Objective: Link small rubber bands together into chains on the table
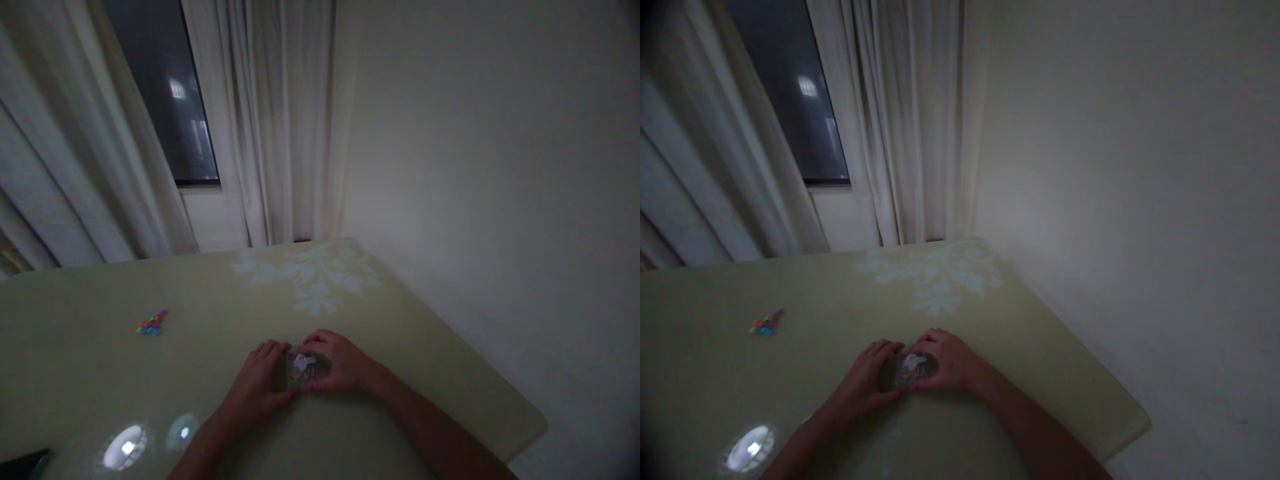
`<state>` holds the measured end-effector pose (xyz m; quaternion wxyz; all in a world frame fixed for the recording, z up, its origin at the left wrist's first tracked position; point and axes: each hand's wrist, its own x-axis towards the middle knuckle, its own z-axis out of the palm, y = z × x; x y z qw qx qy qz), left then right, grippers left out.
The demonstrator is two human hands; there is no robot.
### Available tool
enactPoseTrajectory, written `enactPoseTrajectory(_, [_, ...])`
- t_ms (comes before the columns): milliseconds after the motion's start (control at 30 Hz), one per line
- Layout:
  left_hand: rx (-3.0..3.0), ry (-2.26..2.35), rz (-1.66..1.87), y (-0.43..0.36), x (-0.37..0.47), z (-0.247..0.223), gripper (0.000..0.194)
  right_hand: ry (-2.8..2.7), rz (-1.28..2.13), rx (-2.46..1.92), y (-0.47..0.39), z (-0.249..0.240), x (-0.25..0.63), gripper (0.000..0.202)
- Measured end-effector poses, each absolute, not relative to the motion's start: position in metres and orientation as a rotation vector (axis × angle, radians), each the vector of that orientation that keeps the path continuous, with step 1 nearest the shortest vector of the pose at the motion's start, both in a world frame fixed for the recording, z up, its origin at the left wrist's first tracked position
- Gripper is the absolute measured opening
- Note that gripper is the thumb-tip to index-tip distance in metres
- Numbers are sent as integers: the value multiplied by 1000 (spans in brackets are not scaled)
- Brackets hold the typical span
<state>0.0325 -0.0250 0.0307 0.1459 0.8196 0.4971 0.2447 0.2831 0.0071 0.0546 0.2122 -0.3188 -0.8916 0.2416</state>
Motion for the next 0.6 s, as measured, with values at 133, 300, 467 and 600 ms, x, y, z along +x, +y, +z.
enactPoseTrajectory(133, [2282,1394,736,-26,33,34,55,-2460,653,-932,10,51,282,86])
enactPoseTrajectory(300, [2209,1377,789,-25,32,32,58,-2450,676,-951,9,51,281,87])
enactPoseTrajectory(467, [2114,1399,764,-26,31,32,69,-2418,701,-959,10,48,281,91])
enactPoseTrajectory(600, [2130,1417,761,-27,31,29,70,-2399,702,-936,8,50,281,89])
